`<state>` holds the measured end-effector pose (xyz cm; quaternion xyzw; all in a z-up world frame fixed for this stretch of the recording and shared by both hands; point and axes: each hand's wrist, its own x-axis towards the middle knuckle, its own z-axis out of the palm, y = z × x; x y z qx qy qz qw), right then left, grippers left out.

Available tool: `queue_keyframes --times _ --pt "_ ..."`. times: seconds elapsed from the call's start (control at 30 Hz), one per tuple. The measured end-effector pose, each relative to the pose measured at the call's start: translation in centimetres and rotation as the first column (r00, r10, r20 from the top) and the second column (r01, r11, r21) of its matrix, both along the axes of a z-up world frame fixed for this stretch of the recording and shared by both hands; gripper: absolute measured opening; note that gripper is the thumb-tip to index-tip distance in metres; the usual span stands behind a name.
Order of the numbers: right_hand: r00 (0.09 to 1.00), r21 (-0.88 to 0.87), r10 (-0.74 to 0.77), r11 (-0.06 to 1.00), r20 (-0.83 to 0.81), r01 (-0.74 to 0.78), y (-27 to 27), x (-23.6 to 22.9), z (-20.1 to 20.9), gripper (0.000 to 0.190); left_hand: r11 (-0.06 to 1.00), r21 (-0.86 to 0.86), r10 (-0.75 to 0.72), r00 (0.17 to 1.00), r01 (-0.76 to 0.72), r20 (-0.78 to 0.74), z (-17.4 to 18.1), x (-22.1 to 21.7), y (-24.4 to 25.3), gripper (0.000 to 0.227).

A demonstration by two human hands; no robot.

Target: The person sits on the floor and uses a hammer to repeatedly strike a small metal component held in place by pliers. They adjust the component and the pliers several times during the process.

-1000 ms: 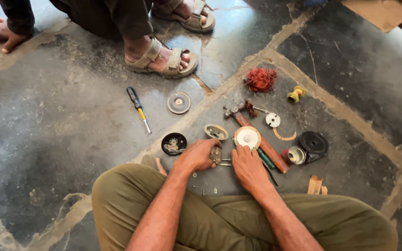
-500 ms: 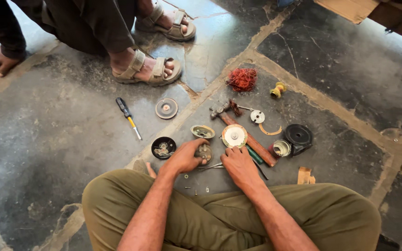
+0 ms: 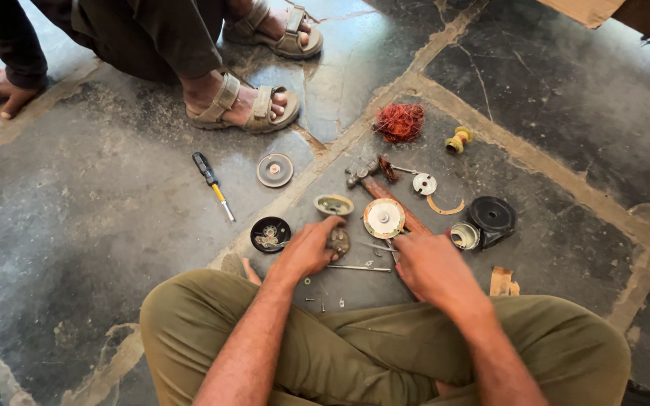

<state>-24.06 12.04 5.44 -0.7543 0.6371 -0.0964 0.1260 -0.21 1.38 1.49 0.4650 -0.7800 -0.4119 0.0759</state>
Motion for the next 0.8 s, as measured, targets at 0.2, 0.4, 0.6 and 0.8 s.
queue_keyframes --times 0.2,0.4,0.6,0.8 --pt "0.983 -0.183 0.068 0.982 0.172 -0.036 0.2 0.8 1.9 0.015 0.998 -0.065 -0.020 0.999 0.018 -0.034 -0.6 -0.1 -0.1 0.065" --pt "0.972 -0.287 0.132 0.955 0.192 -0.073 -0.2 2.6 0.8 0.014 0.997 -0.078 -0.020 0.997 0.014 -0.079 -0.5 -0.3 0.1 0.064" --pt "0.968 -0.284 0.153 0.954 0.199 -0.092 -0.5 2.9 0.5 0.016 0.997 -0.073 -0.018 0.999 0.016 -0.032 -0.7 -0.4 0.2 0.064" --pt "0.966 -0.270 0.180 0.955 0.184 -0.126 -0.7 3.3 0.1 0.026 0.993 -0.122 -0.023 0.994 0.010 -0.106 -0.7 -0.6 0.4 0.065"
